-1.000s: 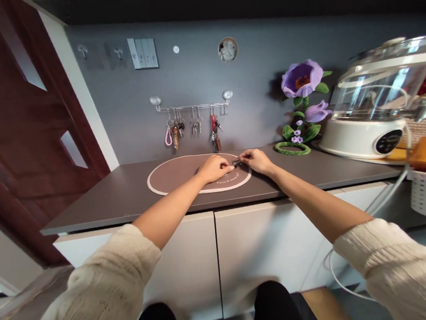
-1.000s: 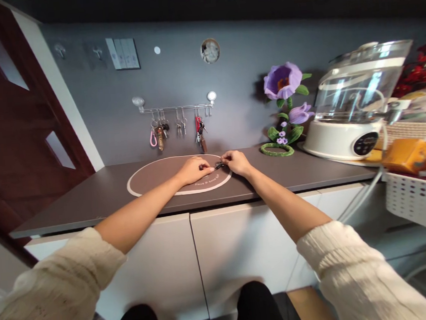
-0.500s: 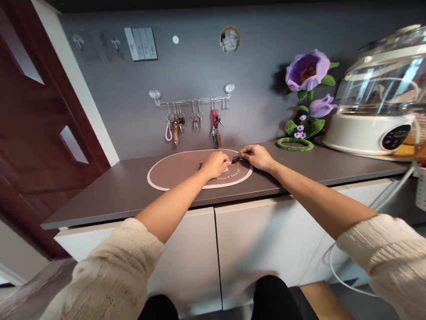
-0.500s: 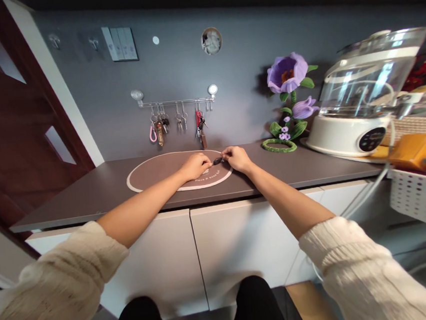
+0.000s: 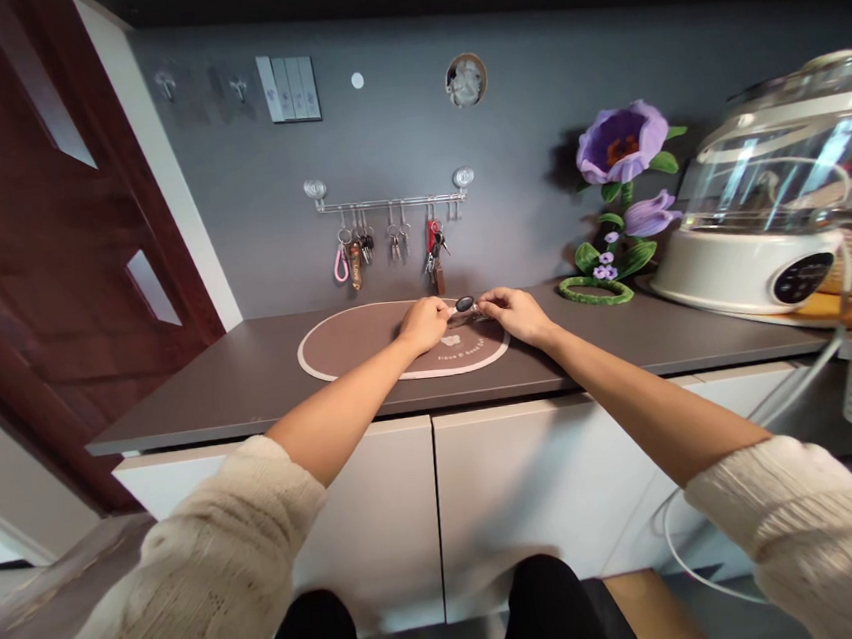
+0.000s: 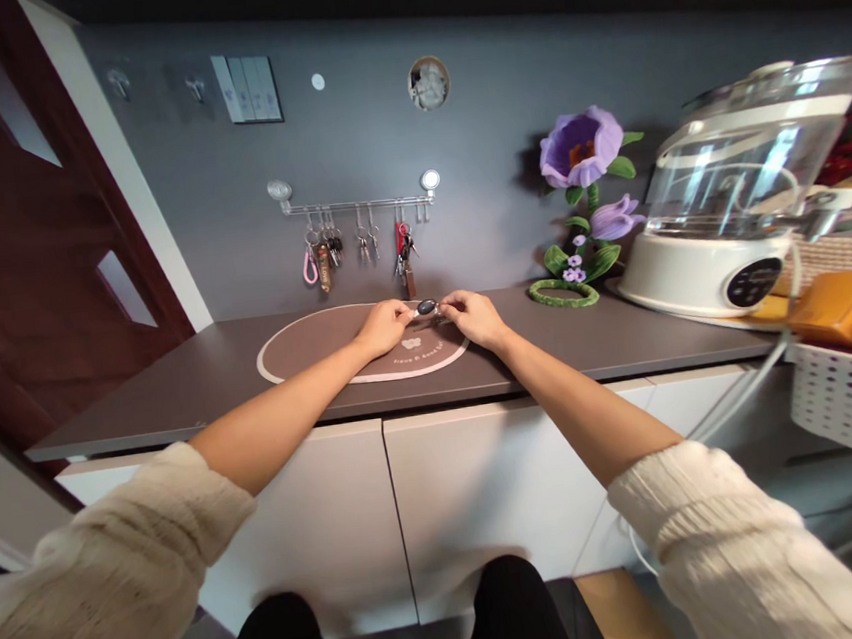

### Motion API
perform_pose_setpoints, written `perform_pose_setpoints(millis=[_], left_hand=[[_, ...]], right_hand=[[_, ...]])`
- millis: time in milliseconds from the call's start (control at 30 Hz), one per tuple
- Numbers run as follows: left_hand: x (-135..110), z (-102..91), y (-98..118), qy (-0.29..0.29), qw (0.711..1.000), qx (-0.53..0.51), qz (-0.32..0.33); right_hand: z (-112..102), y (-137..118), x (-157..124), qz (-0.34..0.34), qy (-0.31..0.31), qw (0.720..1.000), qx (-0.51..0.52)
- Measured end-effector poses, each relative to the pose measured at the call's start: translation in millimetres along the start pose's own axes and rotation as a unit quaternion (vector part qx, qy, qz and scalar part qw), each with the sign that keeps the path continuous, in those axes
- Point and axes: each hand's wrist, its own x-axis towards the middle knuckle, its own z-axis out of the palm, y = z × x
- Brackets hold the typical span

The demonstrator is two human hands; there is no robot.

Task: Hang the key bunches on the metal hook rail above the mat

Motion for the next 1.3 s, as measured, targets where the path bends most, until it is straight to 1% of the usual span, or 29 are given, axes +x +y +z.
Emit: perform_pose_setpoints(millis=[133,233,400,500,600,667,833,900,1000,1133,1300], left_hand=[[-1,-1.5,1,0.024,0.999,-0.032,-0.008],[-1,-2.0,0,0.041,0.997,-0.067,-0.012],[0,-0.8,-1,0.047,0.992,-0.114,-0.012],[1,0.1,-2,0.05,0.99,-0.134,-0.011],[1,0.8,-3,0.054,0.988,-0.146,-0.02],[1,1.3,-4,0.053,0.987,-0.15,-0.026],[2,3.3,-5,0.026,0.989,-0.144,-0.022],[1,4.1,-5,0.022,0.991,-0.132,-0.016],[0,3.5,-5,0.026,0.995,-0.098,0.004],[-3,0.4,-1,0.056,0.997,-0.037,0.046],[-4,-0.4,3,0.09,0.99,-0.046,0.103]], right_hand=[[3,-1,-1,-0.024,-0.016,0.999,0.041],[5,-1,-2,-0.032,-0.022,0.998,0.049],[6,-3,-2,-0.05,-0.001,0.998,0.043],[5,-4,-2,-0.067,0.029,0.997,0.013],[3,-4,-1,-0.098,0.073,0.992,-0.016],[3,-2,1,-0.112,0.096,0.989,-0.014],[4,3,4,-0.111,0.133,0.985,-0.003],[4,3,4,-0.108,0.131,0.985,0.003],[5,2,3,-0.099,0.113,0.988,0.025],[8,0,2,-0.092,0.082,0.99,0.072],[11,-2,2,-0.096,0.053,0.989,0.1]])
